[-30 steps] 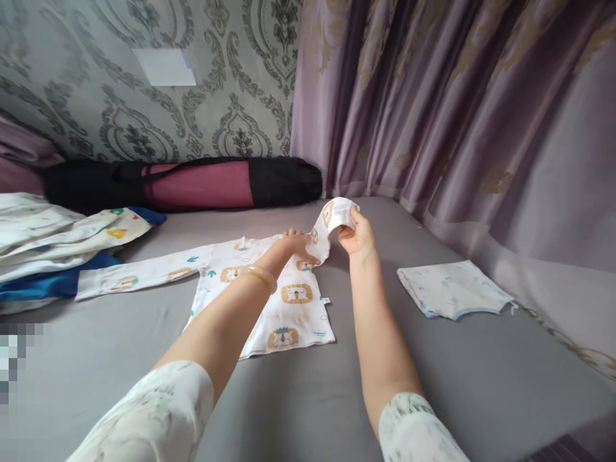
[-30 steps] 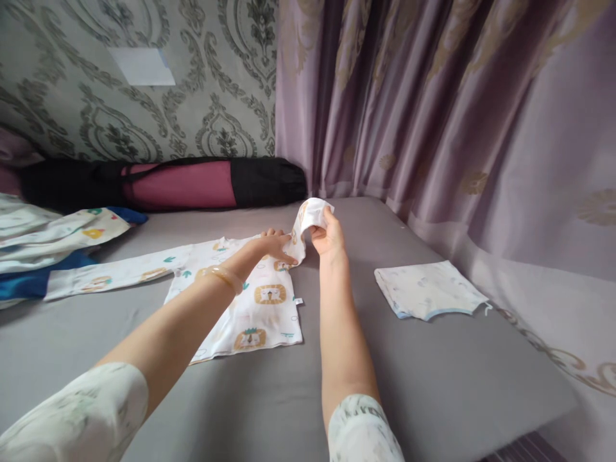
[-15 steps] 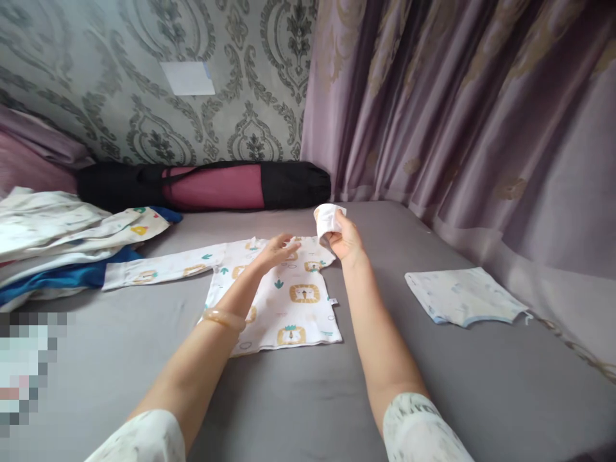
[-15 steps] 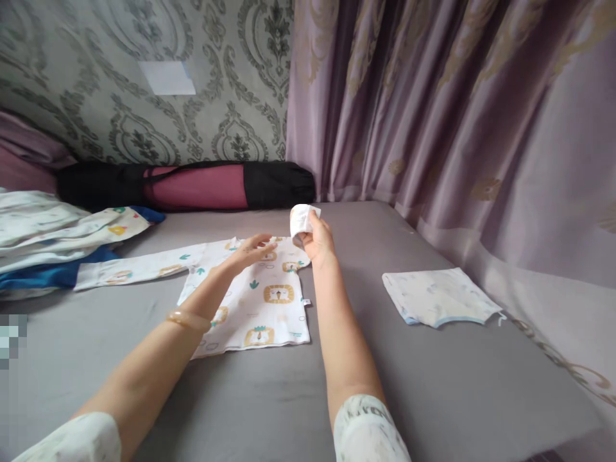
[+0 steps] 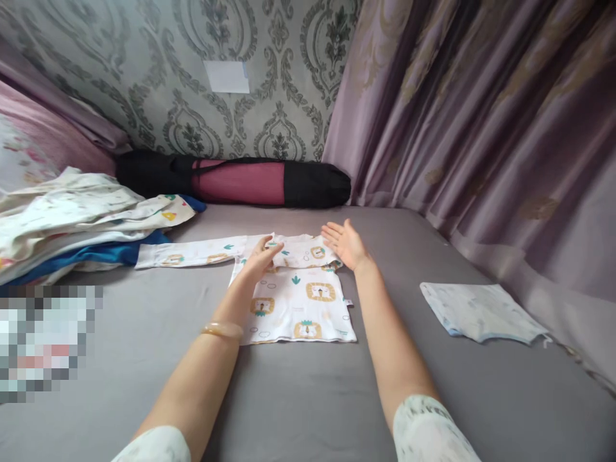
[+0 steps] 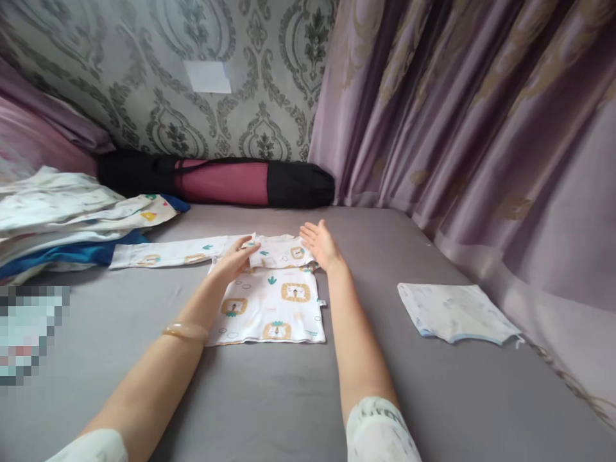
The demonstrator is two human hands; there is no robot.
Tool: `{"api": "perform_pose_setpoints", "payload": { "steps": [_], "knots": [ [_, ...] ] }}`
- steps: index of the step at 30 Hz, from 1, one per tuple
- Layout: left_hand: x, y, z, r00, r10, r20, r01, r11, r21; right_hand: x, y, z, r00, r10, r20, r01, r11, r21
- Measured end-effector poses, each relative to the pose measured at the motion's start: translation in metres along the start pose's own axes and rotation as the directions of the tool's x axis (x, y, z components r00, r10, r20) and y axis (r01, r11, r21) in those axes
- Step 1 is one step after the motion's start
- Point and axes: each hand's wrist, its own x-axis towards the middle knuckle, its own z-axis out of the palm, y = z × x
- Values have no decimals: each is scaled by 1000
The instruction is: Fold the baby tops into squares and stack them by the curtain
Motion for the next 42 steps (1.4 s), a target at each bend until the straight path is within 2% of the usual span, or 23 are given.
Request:
{"api": "perform_pose_setpoints", "payload": {
  "steps": [3,5,7,10,12,15,17,19,20,23,25,28,30,33,39,42],
  "knots": [
    [-4,0,-1,997,58,54,-61,996,63,1,-11,-25,990,-51,-132,62,995,83],
    [-6,2,-1,987,94,129,-106,990,89,1,-12,-37,981,-60,-186,80,991,102],
    [-5,6,-1,974,171,151,-186,978,95,1,-11,-45,974,-60,-219,84,992,99],
    [1,9,-3,946,322,34,-323,942,87,1,-7,-50,969,-65,-240,83,994,65],
    [7,9,-7,928,370,-52,-365,927,92,2,-4,-49,965,-73,-251,80,997,17],
    [13,4,-15,929,355,-105,-339,929,146,4,1,-44,958,-92,-272,62,991,-119],
    [15,2,-21,940,321,-118,-298,937,183,7,6,-38,949,-123,-291,38,959,-279],
    [14,2,-24,948,287,-134,-256,943,212,11,11,-30,937,-194,-289,20,858,-513],
    [12,2,-25,953,267,-142,-230,945,231,13,14,-26,935,-235,-266,12,768,-640],
    [8,5,-26,971,187,-148,-131,937,325,18,24,-9,951,-283,-124,1,404,-915],
    [7,4,-27,976,164,-145,-94,913,397,19,32,1,971,-236,-45,1,191,-982],
    [8,1,-28,967,218,-135,-124,858,498,18,46,13,986,-165,7,4,-20,-1000],
    [10,-2,-29,957,262,-121,-152,814,560,17,54,17,988,-154,2,-12,-91,-996],
    [13,-6,-29,946,310,-92,-189,761,621,17,63,18,985,-173,-22,-45,-134,-990],
    [18,-13,-29,933,359,-18,-248,679,691,17,70,14,984,-173,-43,-69,-149,-986],
    [20,-16,-29,913,409,-2,-281,631,723,17,71,14,983,-175,-50,-75,-144,-987]
  ]
}}
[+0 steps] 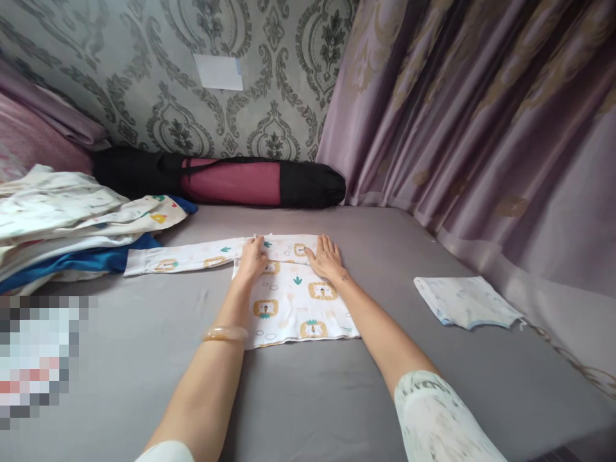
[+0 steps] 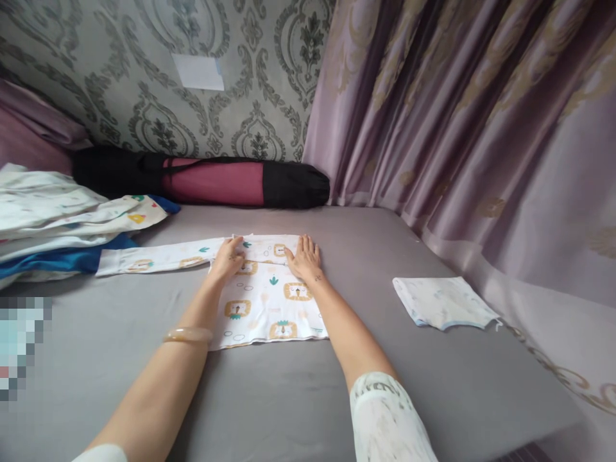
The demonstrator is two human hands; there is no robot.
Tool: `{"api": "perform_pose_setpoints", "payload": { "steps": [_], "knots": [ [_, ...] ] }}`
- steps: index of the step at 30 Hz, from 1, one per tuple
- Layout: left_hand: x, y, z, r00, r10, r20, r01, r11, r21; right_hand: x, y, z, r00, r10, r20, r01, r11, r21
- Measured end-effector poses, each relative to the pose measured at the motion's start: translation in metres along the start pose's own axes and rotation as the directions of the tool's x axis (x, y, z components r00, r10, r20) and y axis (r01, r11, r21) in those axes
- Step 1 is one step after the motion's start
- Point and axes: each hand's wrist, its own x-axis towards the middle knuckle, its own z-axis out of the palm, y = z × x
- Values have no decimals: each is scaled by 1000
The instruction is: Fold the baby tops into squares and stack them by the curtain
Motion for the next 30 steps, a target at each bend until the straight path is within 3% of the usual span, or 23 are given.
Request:
{"api": "perform_pose_setpoints", "payload": {
  "steps": [6,12,15,18,21,23,26,30],
  "knots": [
    [-1,1,0,1000,18,14,-20,992,122,1,0,2,1000,7,5,-7,1000,7],
    [-5,9,-4,998,-48,40,35,962,270,3,-2,-1,999,17,40,-16,1000,-14],
    [-9,17,-7,994,-106,4,98,936,339,5,-4,-8,995,35,97,-33,999,-24],
    [-12,28,-8,998,-56,-42,67,927,369,6,-10,-16,992,49,113,-44,998,-45],
    [-12,37,1,996,86,-18,-72,919,387,4,-24,-16,996,-81,-36,79,995,-53],
    [-11,39,12,988,152,39,-155,905,397,2,-36,-11,973,-216,-77,213,976,-49],
    [-11,37,24,980,162,118,-196,895,401,0,-50,1,937,-350,-12,349,936,-41],
    [-11,28,30,983,103,155,-156,911,382,0,-56,11,923,-384,33,385,922,-34]
  ]
}}
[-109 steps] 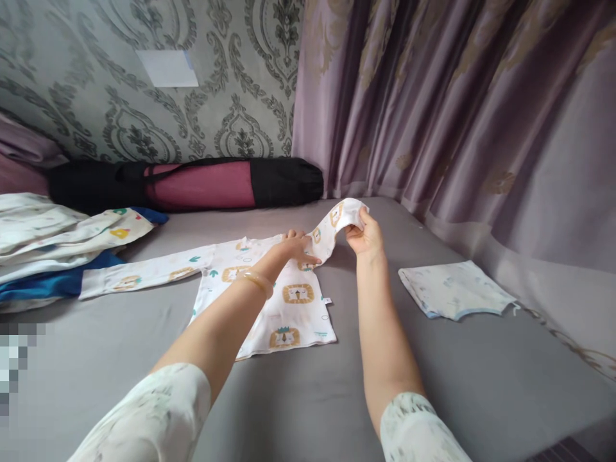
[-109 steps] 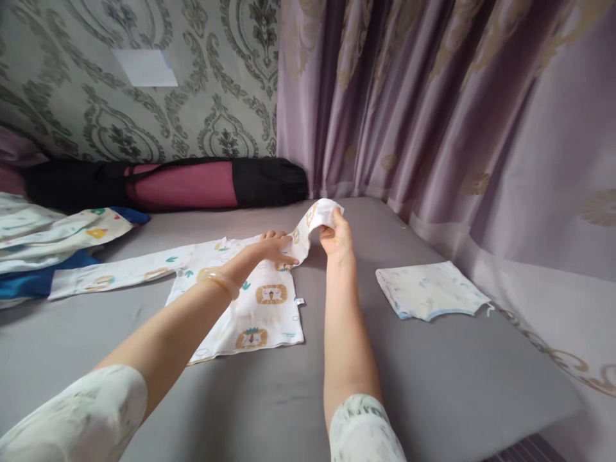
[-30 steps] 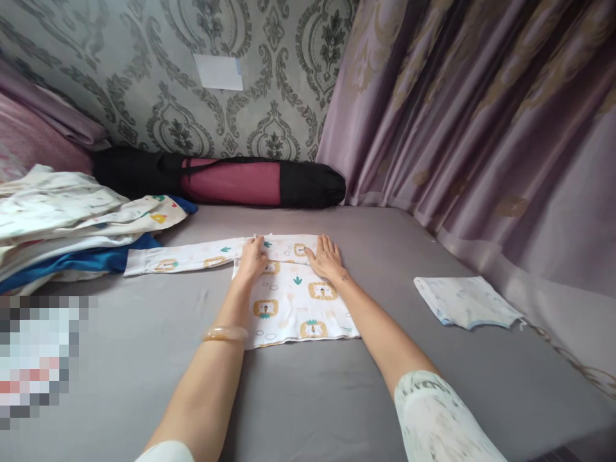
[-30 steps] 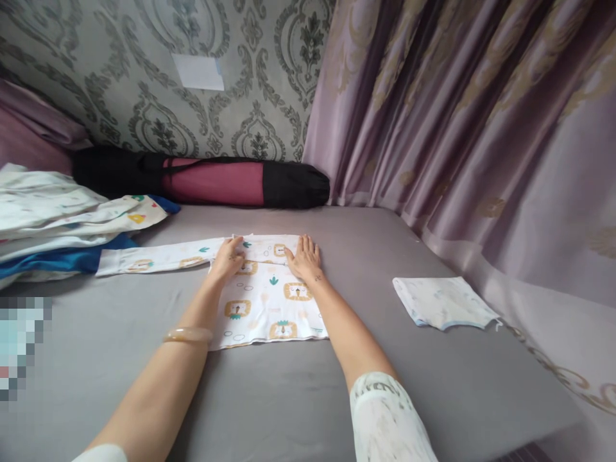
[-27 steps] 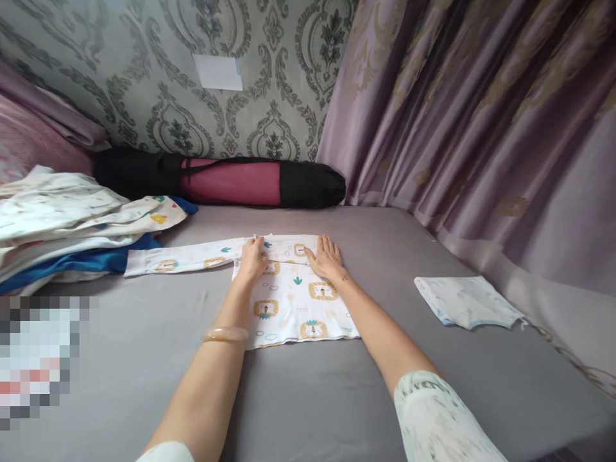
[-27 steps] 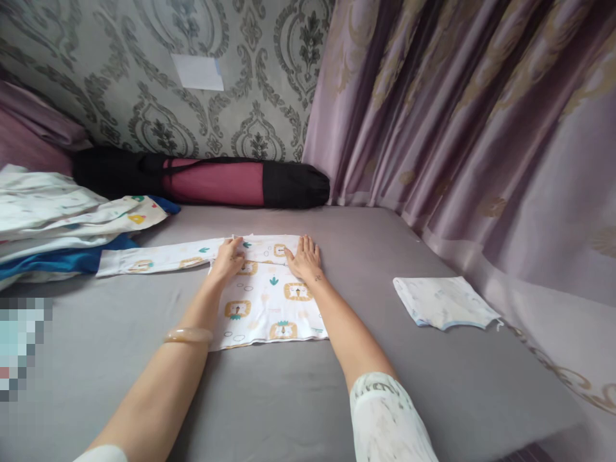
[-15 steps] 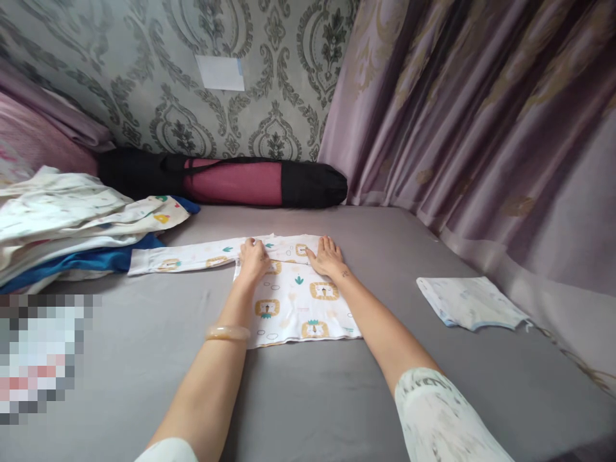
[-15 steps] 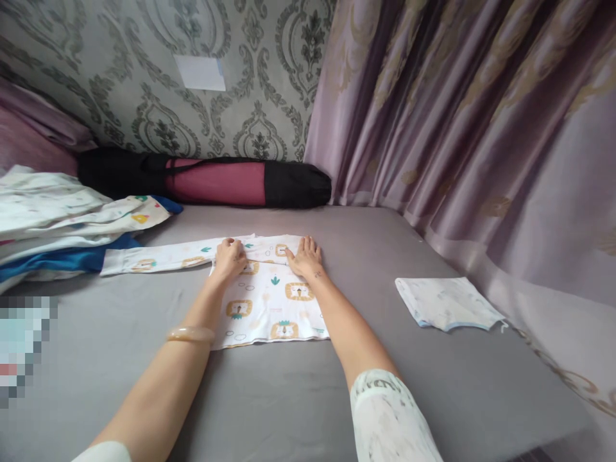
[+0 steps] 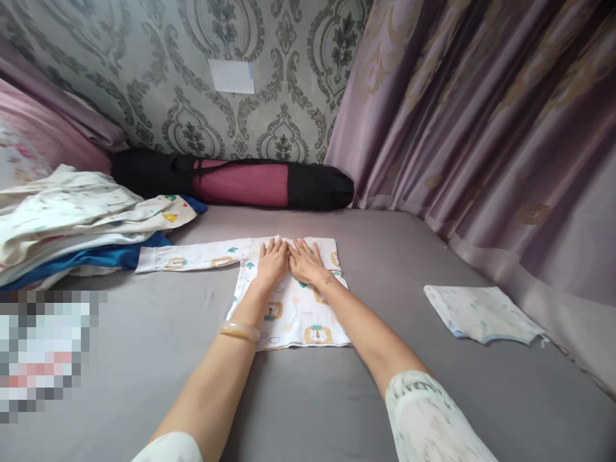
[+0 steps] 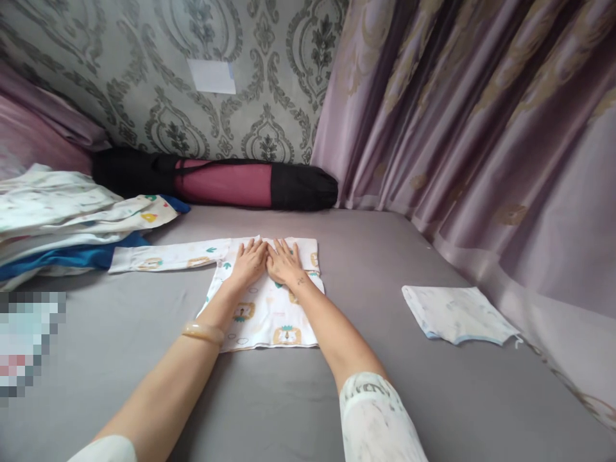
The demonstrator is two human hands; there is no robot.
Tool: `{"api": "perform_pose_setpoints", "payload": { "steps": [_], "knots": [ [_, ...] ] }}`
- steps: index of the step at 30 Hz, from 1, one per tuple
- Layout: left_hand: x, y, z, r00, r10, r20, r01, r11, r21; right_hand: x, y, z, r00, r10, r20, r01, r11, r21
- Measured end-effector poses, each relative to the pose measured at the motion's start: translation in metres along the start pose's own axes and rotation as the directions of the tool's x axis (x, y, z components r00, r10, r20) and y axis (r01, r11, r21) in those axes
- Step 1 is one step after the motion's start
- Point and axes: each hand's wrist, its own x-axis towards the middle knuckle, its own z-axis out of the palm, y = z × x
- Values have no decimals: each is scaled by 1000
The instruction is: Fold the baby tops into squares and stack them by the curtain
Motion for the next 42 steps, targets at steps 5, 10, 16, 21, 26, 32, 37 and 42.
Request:
{"api": "perform_pose_setpoints", "payload": {
  "steps": [5,10,16,21,26,32,37,42],
  "knots": [
    [0,-4,1,998,-56,17,57,998,-15,0,4,-2,998,25,57,-28,998,48],
    [-1,-2,-2,995,-87,38,88,996,-1,-2,9,-2,990,137,40,-139,989,57],
    [-1,-4,-2,985,-171,35,172,985,-24,-6,13,-2,965,263,21,-264,963,45],
    [-2,-5,1,977,-213,-8,213,977,-9,-9,22,-4,941,339,8,-339,941,21],
    [-3,-4,2,963,-267,-44,268,963,21,-12,33,-5,912,411,7,-411,911,15],
    [0,-5,3,951,-307,-38,308,951,28,-16,33,-4,895,444,-36,-443,896,34],
    [2,-8,7,951,-305,-39,307,951,36,-16,32,-6,898,440,-20,-440,897,37],
    [3,-5,1,946,-322,39,320,946,58,-16,33,-9,893,451,11,-451,892,24]
  ]
}}
